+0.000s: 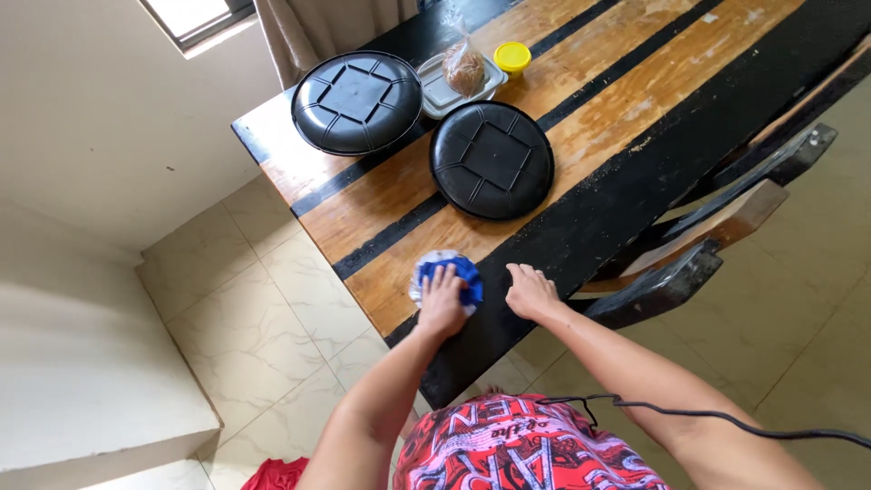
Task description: The person wipes the surface of a wooden and black dining table and cleans the chairs using a blue cloth.
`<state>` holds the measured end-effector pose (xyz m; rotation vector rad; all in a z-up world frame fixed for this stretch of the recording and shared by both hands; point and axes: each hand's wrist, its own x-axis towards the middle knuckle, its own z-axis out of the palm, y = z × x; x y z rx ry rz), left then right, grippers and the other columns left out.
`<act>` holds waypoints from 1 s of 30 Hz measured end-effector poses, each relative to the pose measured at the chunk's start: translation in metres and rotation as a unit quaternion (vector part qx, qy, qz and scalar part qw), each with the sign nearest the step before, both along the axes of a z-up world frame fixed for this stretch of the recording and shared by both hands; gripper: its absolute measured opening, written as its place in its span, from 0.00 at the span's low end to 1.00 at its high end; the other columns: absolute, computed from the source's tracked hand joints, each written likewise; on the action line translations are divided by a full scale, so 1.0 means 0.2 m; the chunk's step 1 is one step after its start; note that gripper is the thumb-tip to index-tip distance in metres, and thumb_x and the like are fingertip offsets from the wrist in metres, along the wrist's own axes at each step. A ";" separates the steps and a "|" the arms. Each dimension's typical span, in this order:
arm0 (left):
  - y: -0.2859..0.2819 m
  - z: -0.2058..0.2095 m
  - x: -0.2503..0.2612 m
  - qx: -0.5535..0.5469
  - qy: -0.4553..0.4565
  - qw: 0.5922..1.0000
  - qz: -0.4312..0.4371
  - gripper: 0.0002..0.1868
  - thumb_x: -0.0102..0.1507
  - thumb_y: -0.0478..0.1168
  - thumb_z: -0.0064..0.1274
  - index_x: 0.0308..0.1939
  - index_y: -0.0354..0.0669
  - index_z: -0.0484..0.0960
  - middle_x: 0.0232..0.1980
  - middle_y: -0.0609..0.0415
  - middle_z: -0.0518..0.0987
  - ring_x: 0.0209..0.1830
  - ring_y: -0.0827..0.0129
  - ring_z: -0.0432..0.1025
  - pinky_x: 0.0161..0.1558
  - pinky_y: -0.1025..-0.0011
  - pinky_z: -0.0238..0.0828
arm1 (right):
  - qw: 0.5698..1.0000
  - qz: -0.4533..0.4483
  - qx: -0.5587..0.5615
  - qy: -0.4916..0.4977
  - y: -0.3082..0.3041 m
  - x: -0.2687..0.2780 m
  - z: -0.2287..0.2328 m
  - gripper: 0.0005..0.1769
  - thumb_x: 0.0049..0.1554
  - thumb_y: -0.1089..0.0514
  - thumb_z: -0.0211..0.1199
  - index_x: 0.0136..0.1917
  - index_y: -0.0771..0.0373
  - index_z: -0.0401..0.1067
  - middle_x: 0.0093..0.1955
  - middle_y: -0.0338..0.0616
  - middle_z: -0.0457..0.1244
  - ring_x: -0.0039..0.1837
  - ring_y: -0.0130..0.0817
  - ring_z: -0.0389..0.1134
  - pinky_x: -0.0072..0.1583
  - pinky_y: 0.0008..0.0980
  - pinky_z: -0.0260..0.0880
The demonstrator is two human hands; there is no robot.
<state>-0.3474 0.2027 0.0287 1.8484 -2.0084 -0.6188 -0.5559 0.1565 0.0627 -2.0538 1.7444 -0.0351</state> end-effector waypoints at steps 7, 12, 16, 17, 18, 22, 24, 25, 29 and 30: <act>0.13 -0.07 -0.26 -0.036 0.011 0.994 -0.103 0.21 0.56 0.37 0.57 0.54 0.51 0.78 0.79 0.46 0.62 0.82 0.48 0.49 0.78 0.46 0.37 | 0.998 -0.014 -0.029 -0.059 -0.04 -0.04 -0.14 0.31 0.60 0.45 0.52 0.75 0.54 0.60 0.75 0.51 0.57 0.75 0.56 0.57 0.70 0.58 0.59; 0.12 -0.04 -0.14 -0.028 0.015 0.992 -0.122 0.25 0.54 0.32 0.54 0.56 0.52 0.78 0.79 0.47 0.61 0.82 0.51 0.49 0.77 0.47 0.38 | 1.000 -0.005 -0.007 0.000 -0.09 -0.01 -0.22 0.34 0.61 0.39 0.52 0.77 0.48 0.57 0.80 0.51 0.50 0.79 0.57 0.49 0.73 0.62 0.51; 0.06 0.00 0.10 -0.002 0.024 0.997 -0.071 0.23 0.55 0.34 0.55 0.54 0.52 0.77 0.79 0.49 0.60 0.82 0.53 0.48 0.77 0.49 0.37 | 0.999 -0.011 0.024 0.034 -0.07 0.08 -0.06 0.35 0.61 0.37 0.54 0.78 0.45 0.57 0.82 0.48 0.47 0.81 0.55 0.46 0.74 0.63 0.50; 0.04 -0.02 0.18 -0.006 0.016 0.998 -0.053 0.22 0.56 0.33 0.54 0.54 0.53 0.78 0.79 0.50 0.60 0.82 0.54 0.47 0.78 0.49 0.37 | 0.997 -0.013 0.043 0.055 -0.06 0.10 -0.03 0.35 0.60 0.37 0.55 0.78 0.44 0.58 0.82 0.47 0.46 0.82 0.55 0.45 0.74 0.63 0.50; 0.02 -0.04 0.25 -0.011 0.007 0.999 -0.035 0.22 0.56 0.32 0.53 0.54 0.53 0.78 0.80 0.51 0.60 0.83 0.54 0.46 0.78 0.50 0.37 | 0.995 -0.016 0.062 0.075 -0.05 0.12 0.00 0.36 0.60 0.36 0.56 0.78 0.44 0.58 0.83 0.47 0.44 0.82 0.54 0.44 0.75 0.64 0.50; -0.06 -0.06 0.54 -0.003 -0.009 1.000 -0.008 0.22 0.57 0.31 0.51 0.55 0.54 0.77 0.81 0.50 0.57 0.83 0.55 0.45 0.78 0.51 0.36 | 0.990 -0.028 0.095 0.105 -0.06 0.20 0.10 0.38 0.59 0.35 0.59 0.79 0.45 0.58 0.83 0.48 0.45 0.82 0.55 0.45 0.75 0.64 0.51; -0.12 -0.10 0.68 0.028 -0.014 0.999 0.044 0.23 0.58 0.31 0.51 0.55 0.56 0.76 0.82 0.51 0.54 0.84 0.56 0.44 0.78 0.53 0.36 | 0.984 -0.038 0.128 0.120 -0.08 0.22 0.12 0.40 0.58 0.35 0.62 0.79 0.44 0.58 0.83 0.48 0.46 0.82 0.54 0.48 0.75 0.63 0.53; -0.15 -0.11 0.75 0.024 -0.017 0.999 0.034 0.23 0.58 0.31 0.51 0.55 0.56 0.76 0.82 0.51 0.54 0.84 0.56 0.44 0.78 0.53 0.36 | 0.984 -0.048 0.126 0.116 -0.08 0.23 0.13 0.40 0.58 0.35 0.62 0.79 0.44 0.58 0.83 0.48 0.46 0.82 0.54 0.48 0.75 0.63 0.53; -0.25 -0.12 0.94 0.048 -0.036 0.995 0.074 0.24 0.57 0.33 0.52 0.57 0.57 0.75 0.83 0.53 0.53 0.84 0.57 0.43 0.79 0.53 0.35 | 0.980 -0.059 0.146 0.122 -0.05 0.25 0.14 0.44 0.56 0.35 0.65 0.81 0.42 0.55 0.85 0.48 0.41 0.82 0.53 0.47 0.76 0.60 0.54; -0.28 -0.12 0.98 0.058 -0.036 0.994 0.086 0.25 0.57 0.33 0.52 0.57 0.58 0.75 0.83 0.54 0.53 0.84 0.57 0.43 0.79 0.54 0.35 | 0.979 -0.054 0.150 0.128 -0.04 0.25 0.15 0.46 0.55 0.35 0.66 0.81 0.42 0.53 0.86 0.48 0.38 0.83 0.53 0.46 0.76 0.58 0.54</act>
